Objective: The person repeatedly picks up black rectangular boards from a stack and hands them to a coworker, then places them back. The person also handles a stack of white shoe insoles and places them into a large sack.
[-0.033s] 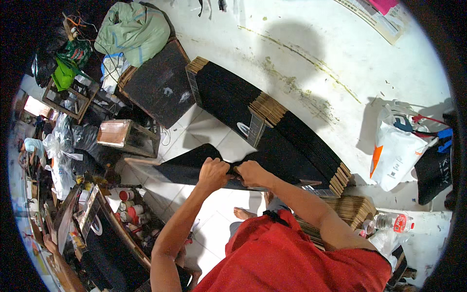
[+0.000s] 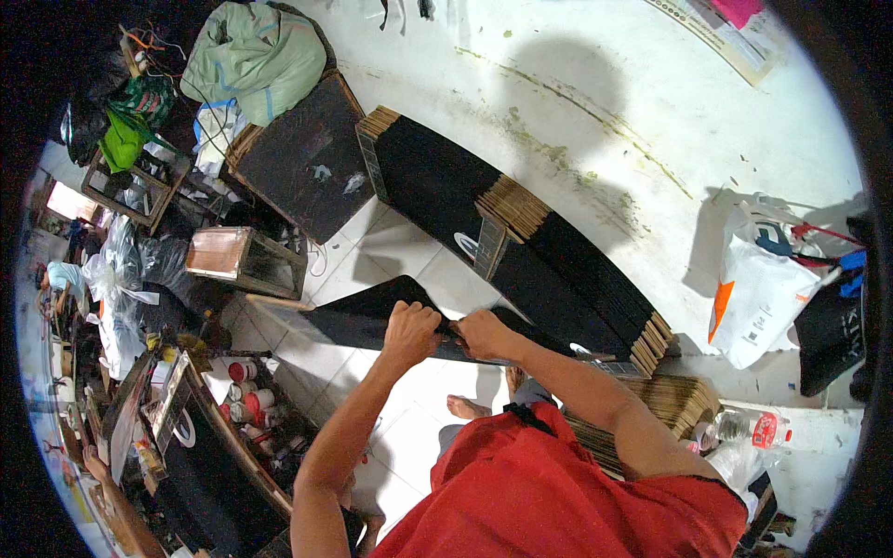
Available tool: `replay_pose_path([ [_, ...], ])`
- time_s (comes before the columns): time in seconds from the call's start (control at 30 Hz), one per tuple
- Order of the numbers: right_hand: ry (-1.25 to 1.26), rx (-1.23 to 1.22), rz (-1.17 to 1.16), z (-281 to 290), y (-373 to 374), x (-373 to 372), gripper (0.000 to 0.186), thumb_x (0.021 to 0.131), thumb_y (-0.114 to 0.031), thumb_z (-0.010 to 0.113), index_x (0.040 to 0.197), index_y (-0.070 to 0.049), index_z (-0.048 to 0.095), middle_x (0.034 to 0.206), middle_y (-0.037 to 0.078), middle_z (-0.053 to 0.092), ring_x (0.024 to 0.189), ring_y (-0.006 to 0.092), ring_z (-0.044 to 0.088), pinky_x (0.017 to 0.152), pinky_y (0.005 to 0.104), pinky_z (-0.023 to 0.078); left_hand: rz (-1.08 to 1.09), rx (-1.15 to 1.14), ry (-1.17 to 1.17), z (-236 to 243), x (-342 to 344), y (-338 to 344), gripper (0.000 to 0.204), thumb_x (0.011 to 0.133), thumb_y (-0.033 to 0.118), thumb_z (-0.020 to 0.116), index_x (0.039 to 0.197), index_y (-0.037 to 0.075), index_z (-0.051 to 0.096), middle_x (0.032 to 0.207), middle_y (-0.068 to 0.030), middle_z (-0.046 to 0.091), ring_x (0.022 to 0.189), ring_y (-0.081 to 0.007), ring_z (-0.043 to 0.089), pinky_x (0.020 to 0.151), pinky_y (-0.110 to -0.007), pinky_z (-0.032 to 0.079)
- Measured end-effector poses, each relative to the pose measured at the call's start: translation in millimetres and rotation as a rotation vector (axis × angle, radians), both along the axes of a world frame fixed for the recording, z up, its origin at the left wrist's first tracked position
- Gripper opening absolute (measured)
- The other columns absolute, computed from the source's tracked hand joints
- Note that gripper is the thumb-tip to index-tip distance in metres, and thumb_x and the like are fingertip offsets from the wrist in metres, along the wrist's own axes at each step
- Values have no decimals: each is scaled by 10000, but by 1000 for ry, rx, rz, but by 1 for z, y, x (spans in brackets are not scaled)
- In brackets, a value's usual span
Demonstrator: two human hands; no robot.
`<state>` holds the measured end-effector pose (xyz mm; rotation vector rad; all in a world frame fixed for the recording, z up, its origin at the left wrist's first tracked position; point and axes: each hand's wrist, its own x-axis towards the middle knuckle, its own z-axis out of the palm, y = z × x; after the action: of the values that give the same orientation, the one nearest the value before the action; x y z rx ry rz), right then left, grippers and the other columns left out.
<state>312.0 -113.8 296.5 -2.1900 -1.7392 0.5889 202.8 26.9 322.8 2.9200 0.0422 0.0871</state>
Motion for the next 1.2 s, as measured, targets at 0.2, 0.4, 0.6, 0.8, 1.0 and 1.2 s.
replay_pose_path([
  [0.2,51,-57,-129,-120,-19,53,157,734,-162,591,809,-25,589,723,191,610,710,377,603,637,456,475,462,-218,-244,-68,9,-6,425,683,151,700,1060,59,527,1031,-110,561,1035,-276,483,911,-415,318],
  [0.4,58,-166,-289,-193,-99,104,181,745,-194,584,810,-26,567,736,188,612,738,363,606,679,472,463,757,-288,138,-150,-95,-85,361,697,195,695,1006,69,558,955,-98,598,937,-290,539,798,-429,397],
  [0.6,19,-162,-453,-251,-146,154,147,697,-148,571,792,-38,554,769,182,622,736,352,620,680,461,489,1024,-569,583,-217,-190,-167,377,682,291,718,961,70,592,843,-110,642,802,-292,618,702,-382,488],
  [0.8,-84,-324,-551,-302,-172,190,177,701,-133,573,844,-29,580,782,180,627,745,339,626,690,427,500,1200,-690,636,-247,-214,-195,392,674,352,742,882,41,624,815,-153,649,768,-284,637,694,-373,504],
  [1.0,-208,-491,-531,-324,-198,197,162,692,-122,603,829,-35,594,747,154,636,712,317,638,654,409,516,1127,-651,483,-258,-199,-184,373,690,297,721,904,5,631,820,-168,649,777,-276,637,700,-351,505],
  [1.2,-311,-394,-561,-327,-199,220,118,713,-100,563,794,-20,595,738,165,633,690,306,642,612,404,523,1294,-761,431,-242,-171,-179,364,705,260,700,910,-29,620,824,-183,647,783,-280,636,716,-348,501],
])
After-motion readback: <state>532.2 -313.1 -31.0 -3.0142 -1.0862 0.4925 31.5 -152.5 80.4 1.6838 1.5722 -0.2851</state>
